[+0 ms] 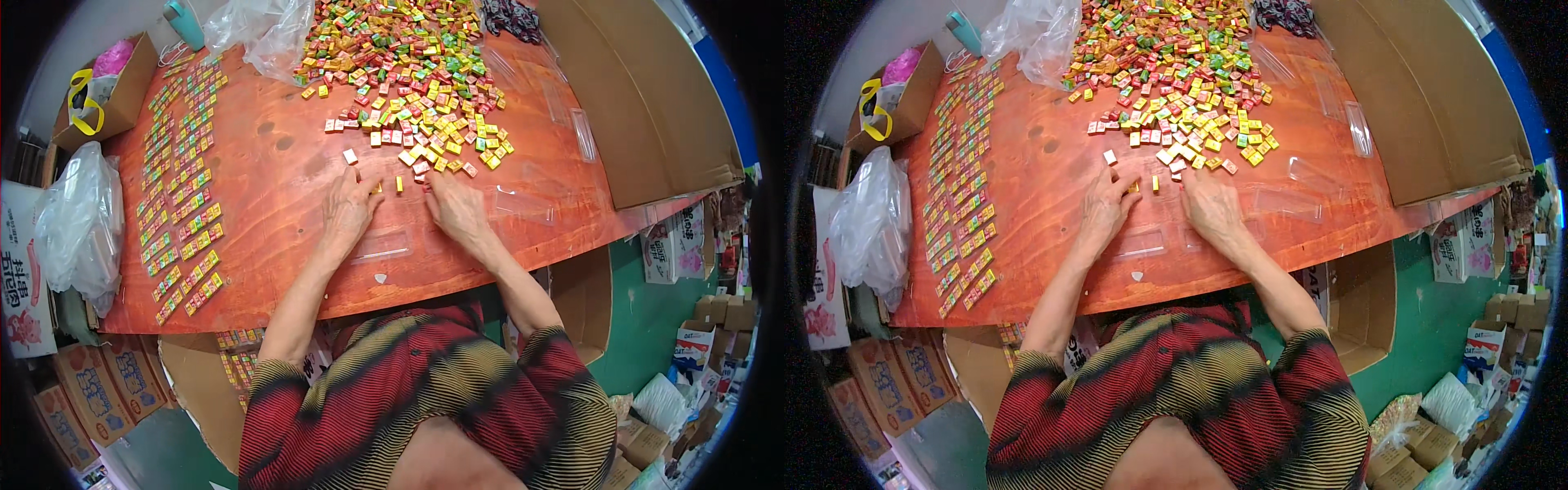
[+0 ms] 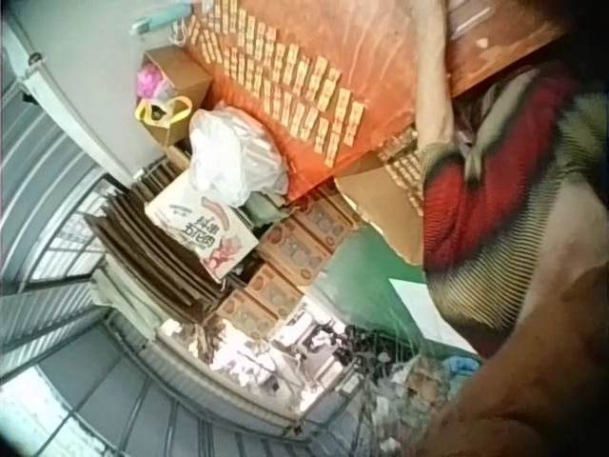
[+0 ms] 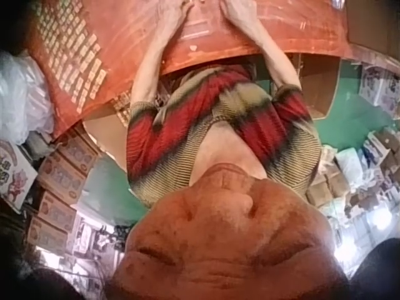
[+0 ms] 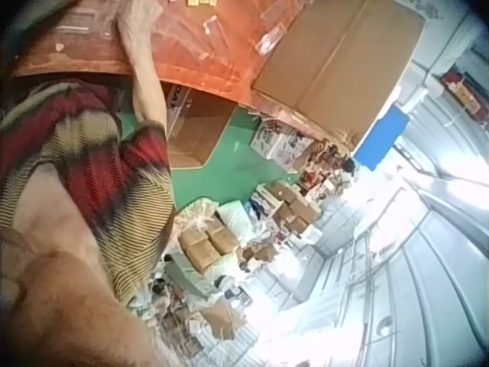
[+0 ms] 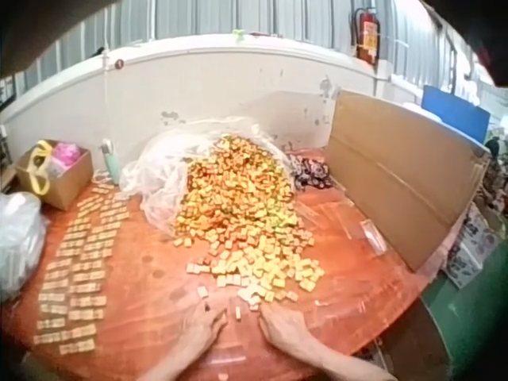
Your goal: Sorting and arranging small colorful rectangular packets into rows on a wooden table.
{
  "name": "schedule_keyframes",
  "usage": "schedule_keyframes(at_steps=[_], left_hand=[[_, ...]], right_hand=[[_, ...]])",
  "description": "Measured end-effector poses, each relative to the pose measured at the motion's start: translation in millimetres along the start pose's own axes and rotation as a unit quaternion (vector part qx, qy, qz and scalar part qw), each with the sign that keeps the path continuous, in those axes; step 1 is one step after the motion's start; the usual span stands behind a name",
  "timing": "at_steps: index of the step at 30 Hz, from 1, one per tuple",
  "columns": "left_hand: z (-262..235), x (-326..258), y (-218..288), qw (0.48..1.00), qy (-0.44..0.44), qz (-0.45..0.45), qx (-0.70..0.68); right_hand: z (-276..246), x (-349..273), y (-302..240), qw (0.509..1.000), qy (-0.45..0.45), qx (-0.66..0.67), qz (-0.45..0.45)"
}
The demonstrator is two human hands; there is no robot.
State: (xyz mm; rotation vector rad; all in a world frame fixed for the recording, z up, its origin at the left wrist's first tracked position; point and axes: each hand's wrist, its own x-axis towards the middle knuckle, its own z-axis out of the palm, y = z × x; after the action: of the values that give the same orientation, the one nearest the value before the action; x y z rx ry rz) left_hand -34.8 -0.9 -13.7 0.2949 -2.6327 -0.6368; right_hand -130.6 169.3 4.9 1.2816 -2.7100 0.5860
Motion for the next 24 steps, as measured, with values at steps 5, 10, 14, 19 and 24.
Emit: schedule_keyframes(at_steps=[5,10,14,19,24], left_hand=[[-8.3,-5.7,-4.0,1.000,-0.022,-0.007,-0.007],[-13.7,-8.7,-4.1,0.999,-0.028,-0.019,-0.015],[-19.0,-13.5,-5.2,0.999,-0.025,-0.032,-0.005],[-23.4,-14.6,-6.7,0.998,-0.054,-0.038,0.003],[-20.3,-12.4,-4.1,0.999,-0.029,-0.017,0.008]], right_hand=[[15.8,13.2,-20.6,1.000,0.008,0.004,-0.017],[46.5,29.8,-36.0,0.992,0.047,0.062,-0.094],[49.6,34.3,-42.6,0.994,0.029,0.047,-0.090],[10.4,23.9,-22.5,0.996,-0.004,0.086,-0.004],[-9.8,4.6,2.6,0.995,-0.006,0.084,-0.051]])
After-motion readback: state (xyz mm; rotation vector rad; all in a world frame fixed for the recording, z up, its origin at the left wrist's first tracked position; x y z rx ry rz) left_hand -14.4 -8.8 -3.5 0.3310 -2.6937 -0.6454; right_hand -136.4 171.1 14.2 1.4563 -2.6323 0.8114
